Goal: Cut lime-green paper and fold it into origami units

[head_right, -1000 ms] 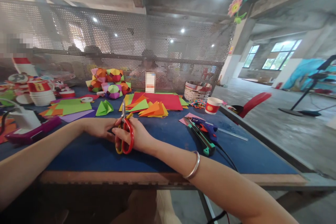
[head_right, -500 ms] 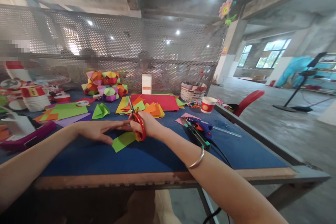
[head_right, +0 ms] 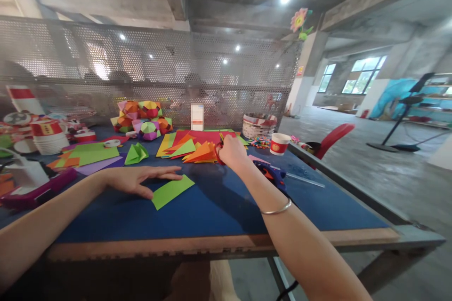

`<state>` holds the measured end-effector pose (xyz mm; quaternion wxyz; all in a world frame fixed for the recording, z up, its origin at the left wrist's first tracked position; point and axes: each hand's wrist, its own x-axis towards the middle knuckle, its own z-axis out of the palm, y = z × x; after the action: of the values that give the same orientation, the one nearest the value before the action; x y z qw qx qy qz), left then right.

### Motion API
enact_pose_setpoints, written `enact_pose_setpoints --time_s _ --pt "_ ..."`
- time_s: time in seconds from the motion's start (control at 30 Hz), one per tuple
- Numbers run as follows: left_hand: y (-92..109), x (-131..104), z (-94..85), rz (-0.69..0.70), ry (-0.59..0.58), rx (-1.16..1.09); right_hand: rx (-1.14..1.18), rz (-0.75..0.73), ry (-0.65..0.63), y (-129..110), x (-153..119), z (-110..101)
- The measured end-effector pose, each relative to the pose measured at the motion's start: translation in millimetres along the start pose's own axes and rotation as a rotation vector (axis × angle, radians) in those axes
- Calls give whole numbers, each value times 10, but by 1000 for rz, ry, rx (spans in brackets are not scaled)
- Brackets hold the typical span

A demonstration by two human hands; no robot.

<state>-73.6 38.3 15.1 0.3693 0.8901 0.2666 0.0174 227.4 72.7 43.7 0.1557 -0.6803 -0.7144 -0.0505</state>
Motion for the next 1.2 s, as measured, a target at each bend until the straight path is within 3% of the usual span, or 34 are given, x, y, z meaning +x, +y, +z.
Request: enact_pose_setpoints --time_s 0.23,0.4,0.5,0.63,0.73,0.83,1.07,1.2 --pt "12 4 32 -14 92 -22 -79 43 -99 88 10 149" --pt "-83 45 57 -12 222 -94 -121 38 -39 3 -93 98" --pt "-172 82 52 -12 324 -186 -25 -111 49 -150 -170 127" --pt "-255 127 42 -9 457 -249 342 -491 -179 -367 -253 343" --pt "-239 143 53 -74 504 -292 394 -634 -242 -429 -302 463" --pt "-183 147 71 -119 526 -314 406 -773 -300 -415 -345 456" --pt "-145 152 73 -184 553 -306 434 -902 -380 -411 -409 423" --pt "-185 151 51 -155 558 -348 480 -902 -337 -438 -406 449"
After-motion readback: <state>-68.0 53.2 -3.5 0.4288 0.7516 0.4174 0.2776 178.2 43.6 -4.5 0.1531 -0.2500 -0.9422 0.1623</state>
